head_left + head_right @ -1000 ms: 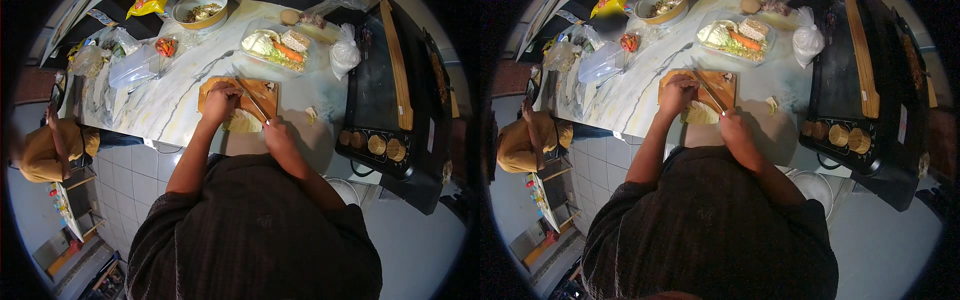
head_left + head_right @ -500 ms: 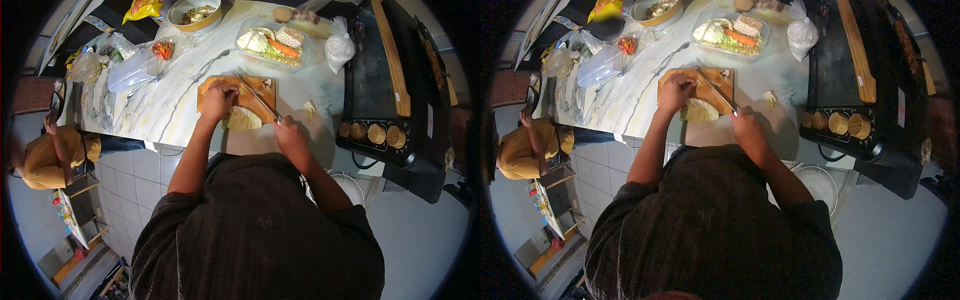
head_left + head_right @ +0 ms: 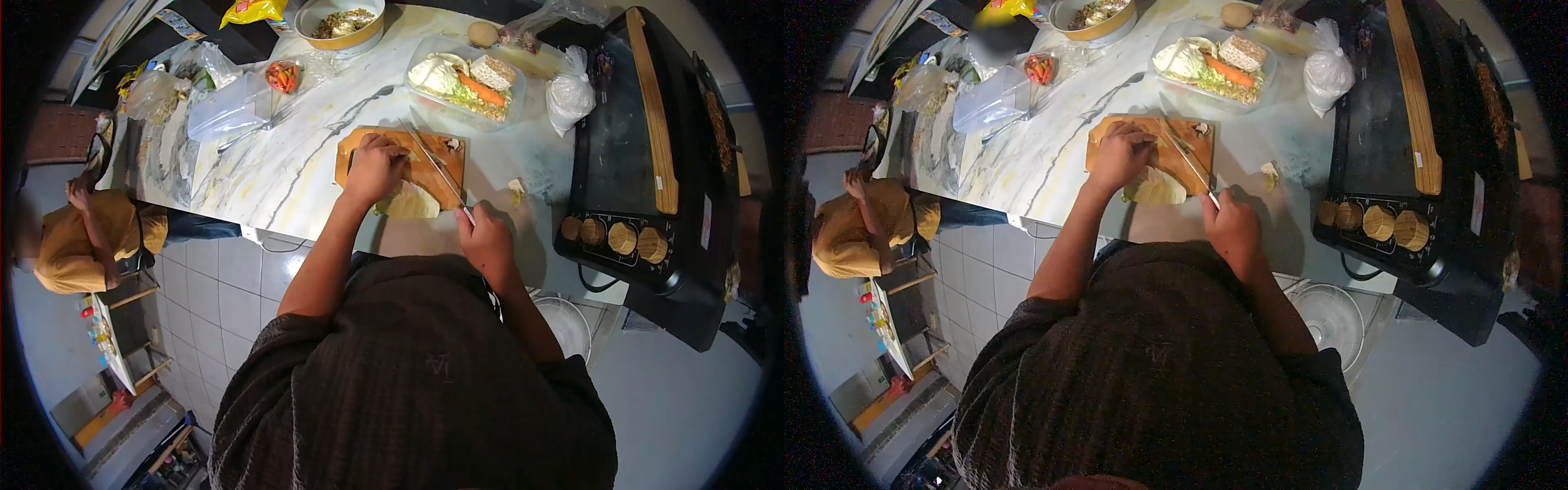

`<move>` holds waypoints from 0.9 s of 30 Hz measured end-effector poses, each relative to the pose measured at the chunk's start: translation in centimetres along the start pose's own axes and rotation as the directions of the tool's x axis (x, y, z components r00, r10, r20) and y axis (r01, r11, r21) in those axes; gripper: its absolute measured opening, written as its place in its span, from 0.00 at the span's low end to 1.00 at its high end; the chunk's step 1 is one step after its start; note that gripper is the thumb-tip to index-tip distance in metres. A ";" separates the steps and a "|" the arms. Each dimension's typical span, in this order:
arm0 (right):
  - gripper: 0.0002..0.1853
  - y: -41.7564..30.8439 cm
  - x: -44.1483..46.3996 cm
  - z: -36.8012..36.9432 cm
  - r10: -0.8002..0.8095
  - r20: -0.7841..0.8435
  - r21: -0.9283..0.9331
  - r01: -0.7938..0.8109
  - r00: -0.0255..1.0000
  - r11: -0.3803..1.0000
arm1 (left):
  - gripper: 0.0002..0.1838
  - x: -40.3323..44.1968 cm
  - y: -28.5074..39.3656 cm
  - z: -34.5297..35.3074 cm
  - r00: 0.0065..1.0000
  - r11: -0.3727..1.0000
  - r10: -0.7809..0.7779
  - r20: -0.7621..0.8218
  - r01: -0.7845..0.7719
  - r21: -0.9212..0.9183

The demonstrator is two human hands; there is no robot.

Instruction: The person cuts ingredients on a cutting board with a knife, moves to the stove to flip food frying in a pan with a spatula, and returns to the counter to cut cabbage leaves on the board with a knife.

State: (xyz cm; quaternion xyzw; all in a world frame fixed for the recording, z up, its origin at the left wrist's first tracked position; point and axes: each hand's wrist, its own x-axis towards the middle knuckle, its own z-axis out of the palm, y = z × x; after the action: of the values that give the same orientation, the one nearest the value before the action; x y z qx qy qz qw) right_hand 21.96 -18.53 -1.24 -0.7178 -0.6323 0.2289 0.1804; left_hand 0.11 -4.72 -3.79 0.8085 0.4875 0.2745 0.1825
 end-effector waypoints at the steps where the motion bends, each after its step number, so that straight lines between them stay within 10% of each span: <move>1: 0.20 0.0 0.1 -0.1 -0.016 0.005 0.023 0.016 1.000 1.000 | 0.07 0.1 -0.1 -0.2 0.999 0.999 0.032 0.010 -0.032 0.015; 27: 0.18 -1.7 1.2 0.7 0.045 0.170 0.019 -0.049 0.984 0.999 | 0.04 0.2 -0.7 -0.3 1.000 0.990 -0.022 0.002 0.022 -0.137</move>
State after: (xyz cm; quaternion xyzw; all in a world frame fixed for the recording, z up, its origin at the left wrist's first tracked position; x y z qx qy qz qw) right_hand 20.29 -17.17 -0.97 -0.7084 -0.6254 0.3009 0.1287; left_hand -0.45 -4.20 -3.90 0.7886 0.4764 0.3051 0.2409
